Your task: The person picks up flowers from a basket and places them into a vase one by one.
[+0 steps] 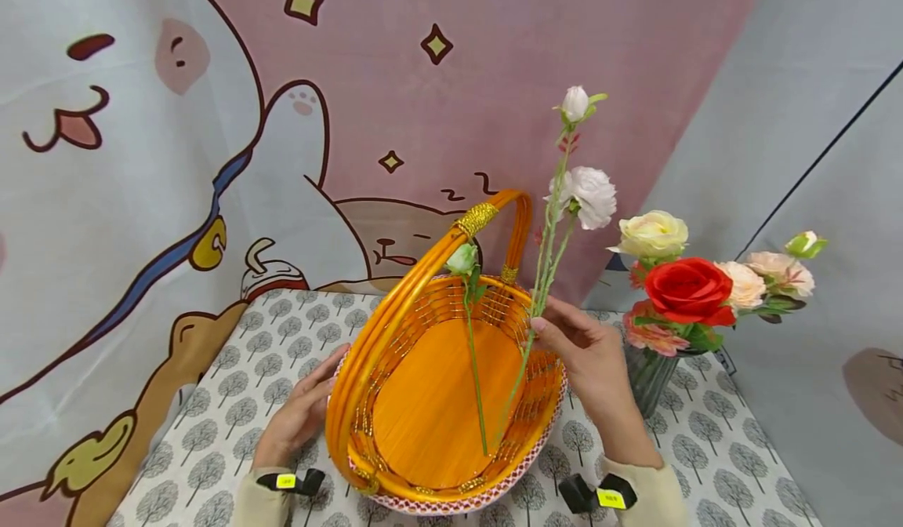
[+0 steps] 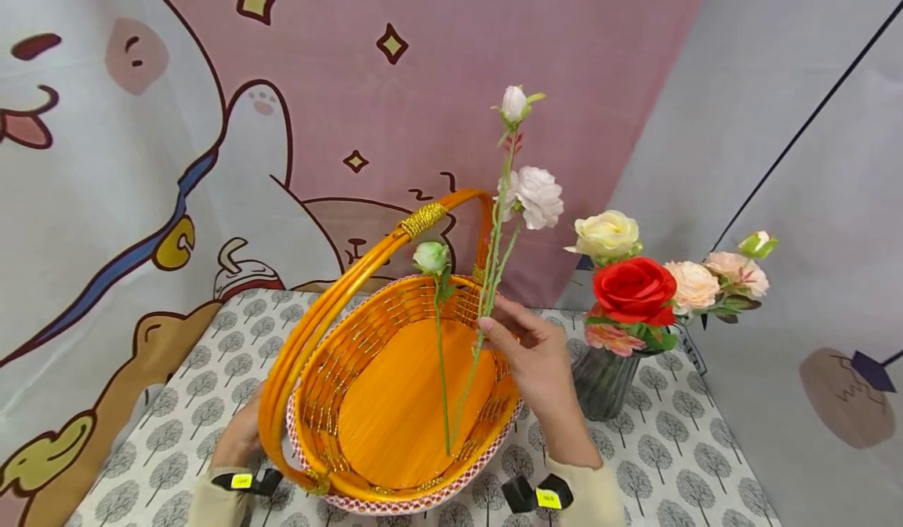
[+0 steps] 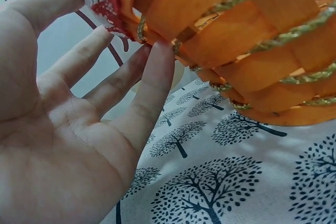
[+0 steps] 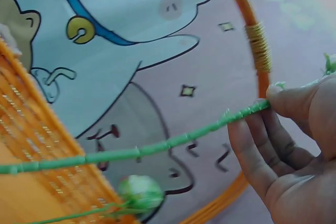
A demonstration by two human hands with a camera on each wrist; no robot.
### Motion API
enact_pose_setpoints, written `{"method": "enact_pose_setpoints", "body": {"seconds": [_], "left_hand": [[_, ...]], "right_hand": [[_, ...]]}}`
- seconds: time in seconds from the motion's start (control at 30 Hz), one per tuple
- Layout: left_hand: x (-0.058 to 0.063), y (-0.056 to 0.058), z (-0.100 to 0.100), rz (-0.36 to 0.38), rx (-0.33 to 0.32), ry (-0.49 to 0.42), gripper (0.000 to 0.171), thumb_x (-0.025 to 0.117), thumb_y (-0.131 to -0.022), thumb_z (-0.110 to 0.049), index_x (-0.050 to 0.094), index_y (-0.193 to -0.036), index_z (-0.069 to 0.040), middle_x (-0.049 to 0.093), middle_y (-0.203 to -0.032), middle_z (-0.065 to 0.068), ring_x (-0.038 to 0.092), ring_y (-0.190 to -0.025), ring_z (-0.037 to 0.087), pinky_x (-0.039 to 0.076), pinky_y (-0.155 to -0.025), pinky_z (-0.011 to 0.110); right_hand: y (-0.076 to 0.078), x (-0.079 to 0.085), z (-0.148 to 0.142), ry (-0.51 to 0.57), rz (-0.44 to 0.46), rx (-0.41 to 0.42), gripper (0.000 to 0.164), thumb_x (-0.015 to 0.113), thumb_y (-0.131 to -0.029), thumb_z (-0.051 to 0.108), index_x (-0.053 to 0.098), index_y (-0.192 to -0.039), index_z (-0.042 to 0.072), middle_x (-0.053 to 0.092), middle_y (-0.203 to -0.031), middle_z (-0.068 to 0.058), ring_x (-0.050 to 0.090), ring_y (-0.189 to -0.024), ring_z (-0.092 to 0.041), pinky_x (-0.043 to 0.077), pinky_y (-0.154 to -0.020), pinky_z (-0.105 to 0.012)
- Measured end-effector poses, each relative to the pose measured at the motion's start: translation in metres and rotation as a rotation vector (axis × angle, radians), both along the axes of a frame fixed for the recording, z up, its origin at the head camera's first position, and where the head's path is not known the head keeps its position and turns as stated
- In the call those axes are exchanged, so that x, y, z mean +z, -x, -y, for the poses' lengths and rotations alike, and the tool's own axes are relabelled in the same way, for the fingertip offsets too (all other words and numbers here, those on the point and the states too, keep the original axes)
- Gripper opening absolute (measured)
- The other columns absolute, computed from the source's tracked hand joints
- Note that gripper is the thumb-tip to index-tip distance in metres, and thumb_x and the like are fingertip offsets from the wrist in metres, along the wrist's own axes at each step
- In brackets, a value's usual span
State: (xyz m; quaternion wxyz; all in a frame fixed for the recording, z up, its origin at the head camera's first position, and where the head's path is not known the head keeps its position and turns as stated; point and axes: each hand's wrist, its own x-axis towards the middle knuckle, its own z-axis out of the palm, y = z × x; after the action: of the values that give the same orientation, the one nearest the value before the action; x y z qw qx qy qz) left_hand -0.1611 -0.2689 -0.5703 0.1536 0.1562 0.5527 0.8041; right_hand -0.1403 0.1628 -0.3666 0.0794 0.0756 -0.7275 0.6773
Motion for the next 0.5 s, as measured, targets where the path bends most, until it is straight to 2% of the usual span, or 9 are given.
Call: {"method": "enact_pose_setpoints", "body": {"seconds": [0.17, 0.3, 0.5], "left_hand": [[0.002, -0.001, -0.001, 0.002, 0.004, 0.004, 0.06, 0.03, -0.11, -0.002, 0.015, -0.166, -0.015, 0.038, -0.159, -0.013, 0.056, -0.136, 0.013, 0.052, -0.11, 0.036], [0.003, -0.001, -0.001, -0.003, 0.001, 0.013, 0.06, 0.031, -0.11, -0.004, 0.011, -0.166, -0.012, 0.038, -0.159, -0.016, 0.055, -0.137, 0.011, 0.052, -0.111, 0.035], [0.003, -0.001, -0.002, -0.004, -0.006, 0.015, 0.06, 0.031, -0.11, -0.005, 0.007, -0.165, -0.011, 0.036, -0.161, -0.018, 0.053, -0.139, 0.011, 0.05, -0.112, 0.035]], "right_hand": [[-0.013, 0.02, -0.011, -0.022, -0.099, -0.064, 0.041, 0.071, -0.095, 0.003, 0.065, -0.135, -0.003, 0.076, -0.092, 0.011, 0.072, -0.076, -0.009, 0.062, -0.076, -0.021], [-0.023, 0.03, -0.022, -0.006, -0.186, -0.083, 0.038, 0.07, -0.092, -0.007, 0.068, -0.13, -0.005, 0.078, -0.095, 0.006, 0.071, -0.073, -0.011, 0.061, -0.073, -0.02], [-0.037, 0.043, -0.047, -0.175, -0.222, -0.155, 0.039, 0.072, -0.089, -0.009, 0.069, -0.127, -0.004, 0.077, -0.093, 0.007, 0.07, -0.074, -0.008, 0.059, -0.07, -0.016]]}}
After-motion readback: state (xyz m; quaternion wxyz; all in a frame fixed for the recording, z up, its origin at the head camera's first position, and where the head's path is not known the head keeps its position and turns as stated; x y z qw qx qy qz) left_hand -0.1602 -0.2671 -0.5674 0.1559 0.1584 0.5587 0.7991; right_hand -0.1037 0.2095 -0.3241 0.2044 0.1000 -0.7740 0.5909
